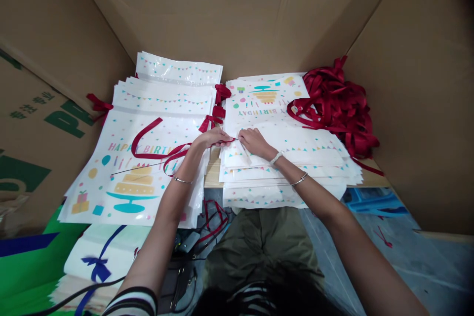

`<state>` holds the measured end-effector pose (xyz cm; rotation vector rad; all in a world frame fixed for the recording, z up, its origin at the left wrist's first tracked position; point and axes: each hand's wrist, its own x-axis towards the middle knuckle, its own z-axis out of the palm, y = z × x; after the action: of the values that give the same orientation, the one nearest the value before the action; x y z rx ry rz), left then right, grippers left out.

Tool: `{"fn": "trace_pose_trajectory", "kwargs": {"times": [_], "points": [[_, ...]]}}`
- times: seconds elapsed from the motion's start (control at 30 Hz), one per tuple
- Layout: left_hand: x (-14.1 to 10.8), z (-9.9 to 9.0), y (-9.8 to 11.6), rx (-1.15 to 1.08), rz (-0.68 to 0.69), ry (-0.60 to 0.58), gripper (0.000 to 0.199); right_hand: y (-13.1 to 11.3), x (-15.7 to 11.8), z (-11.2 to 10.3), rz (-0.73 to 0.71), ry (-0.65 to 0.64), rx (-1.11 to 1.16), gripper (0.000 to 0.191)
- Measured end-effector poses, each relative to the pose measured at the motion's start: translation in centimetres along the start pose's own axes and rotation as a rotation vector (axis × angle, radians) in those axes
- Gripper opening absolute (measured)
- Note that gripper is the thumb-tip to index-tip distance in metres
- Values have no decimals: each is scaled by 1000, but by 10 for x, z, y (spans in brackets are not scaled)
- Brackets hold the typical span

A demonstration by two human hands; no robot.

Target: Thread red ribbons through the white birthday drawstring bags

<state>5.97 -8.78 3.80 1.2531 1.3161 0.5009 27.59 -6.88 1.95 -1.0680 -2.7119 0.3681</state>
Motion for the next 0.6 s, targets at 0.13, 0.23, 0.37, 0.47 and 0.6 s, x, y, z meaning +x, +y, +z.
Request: {"fn": "trace_pose_trajectory", "kwargs": {"times": [0.13,0.23,0.37,0.47,0.6], "points": [[0,3,6,54,12,26,33,-3,-1,-4,-9,5,17,27],[-3,3,13,89,22,11,33,-1,-6,-12,-57,2,119,27],[-3,2,18,97,6,-17,31,3,-18,-20,-135,34,153,32],[1,4,20,107,-9,-32,29,3,-26,-20,-177,21,79,37],[9,11,23,137,-28,-43,29,3,-34,-16,-156,24,2,39]]}}
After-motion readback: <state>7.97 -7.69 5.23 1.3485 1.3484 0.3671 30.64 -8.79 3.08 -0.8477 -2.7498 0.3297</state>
